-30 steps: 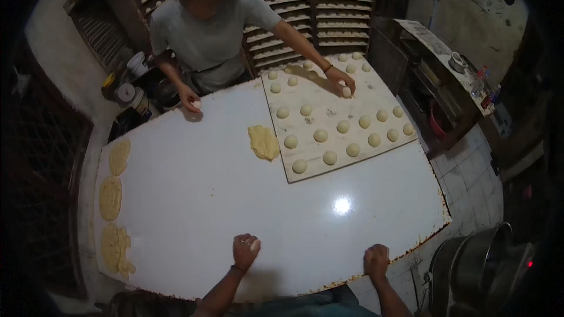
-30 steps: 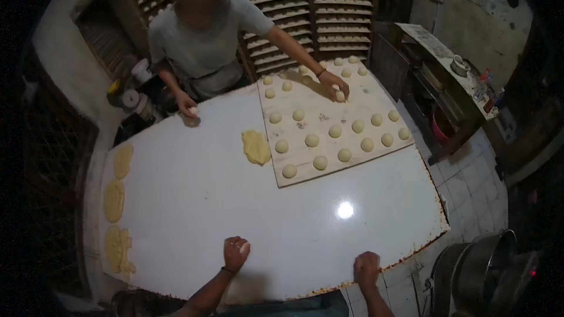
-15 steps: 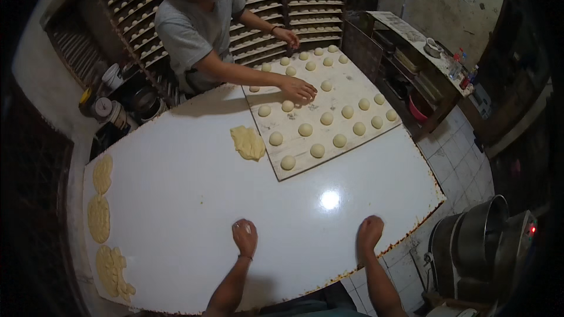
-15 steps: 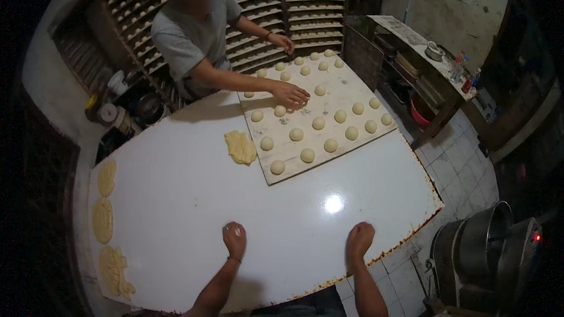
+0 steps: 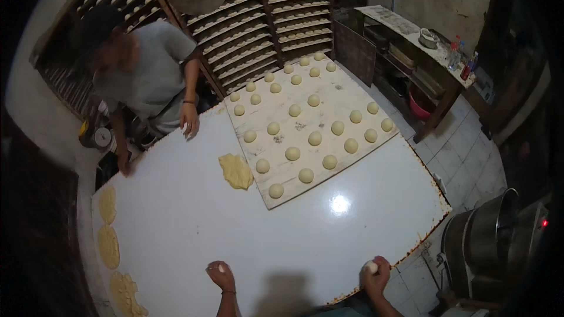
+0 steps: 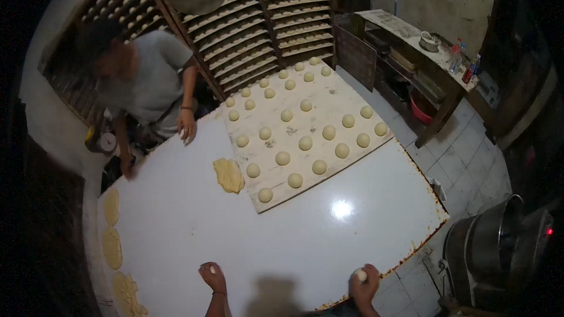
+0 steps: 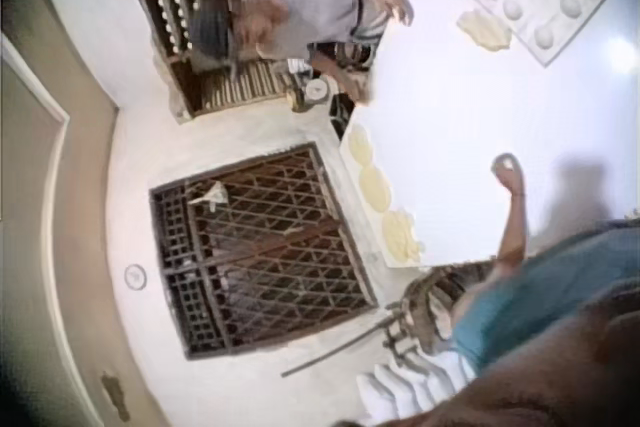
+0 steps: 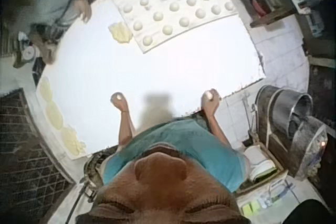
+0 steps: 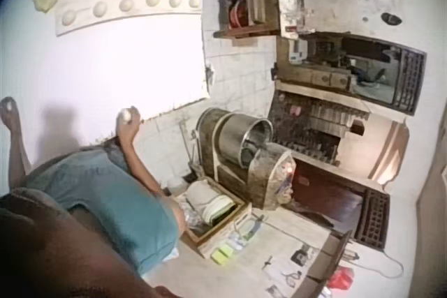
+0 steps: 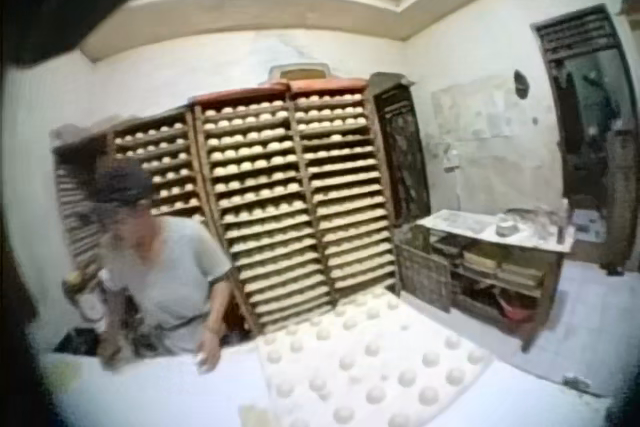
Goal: The person prepares dough by shaping pieces of dough into balls and placing them onto a wooden board.
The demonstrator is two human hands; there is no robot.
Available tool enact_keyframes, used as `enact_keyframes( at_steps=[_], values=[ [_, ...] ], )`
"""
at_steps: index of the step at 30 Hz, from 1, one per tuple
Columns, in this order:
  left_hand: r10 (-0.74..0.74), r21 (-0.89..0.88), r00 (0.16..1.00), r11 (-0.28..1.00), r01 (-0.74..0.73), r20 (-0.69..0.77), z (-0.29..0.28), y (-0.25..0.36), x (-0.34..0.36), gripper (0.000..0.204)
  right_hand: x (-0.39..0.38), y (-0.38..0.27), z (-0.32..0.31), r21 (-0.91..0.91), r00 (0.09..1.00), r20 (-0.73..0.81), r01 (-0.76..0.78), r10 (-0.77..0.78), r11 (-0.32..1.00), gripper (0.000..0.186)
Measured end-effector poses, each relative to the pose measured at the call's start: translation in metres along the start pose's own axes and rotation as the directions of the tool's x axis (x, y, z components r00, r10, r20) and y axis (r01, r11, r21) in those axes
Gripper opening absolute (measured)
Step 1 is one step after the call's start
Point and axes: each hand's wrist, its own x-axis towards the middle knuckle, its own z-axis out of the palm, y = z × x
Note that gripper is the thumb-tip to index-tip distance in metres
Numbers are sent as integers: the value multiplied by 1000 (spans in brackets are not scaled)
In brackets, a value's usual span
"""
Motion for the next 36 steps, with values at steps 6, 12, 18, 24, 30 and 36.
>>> enact_keyframes(
  at_steps=[6, 12, 18, 24, 30, 36],
  values=[
    [48, 59, 979, 998, -37, -198, 61, 43, -32, 27, 210, 4, 14, 703, 753, 456, -632, 473, 328, 26],
    [-161, 602, 979, 772, 204, -125, 22, -45, -24, 42, 500, -84, 128, 449, 898, 351, 88, -267, 889, 40],
    [-32, -587, 893, 743, 322, 449, 145, 413, 72, 35, 645, -79, 219, -116, 793, 543, 394, -274, 912, 52],
    [835, -542, 543, 499, -677, 90, 340, 570, 129, 36, 564, -80, 146, 303, 945, 21, 306, -327, 903, 47],
    [802, -293, 563, 598, -746, 201, 366, 580, 99, 52, 399, 44, -2, 152, 993, 118, -20, 2, 988, 19],
    [461, -662, 731, 749, -17, 503, 200, 386, -28, 38, 309, 27, -34, 165, 973, 223, -105, 66, 981, 17]
  ],
)
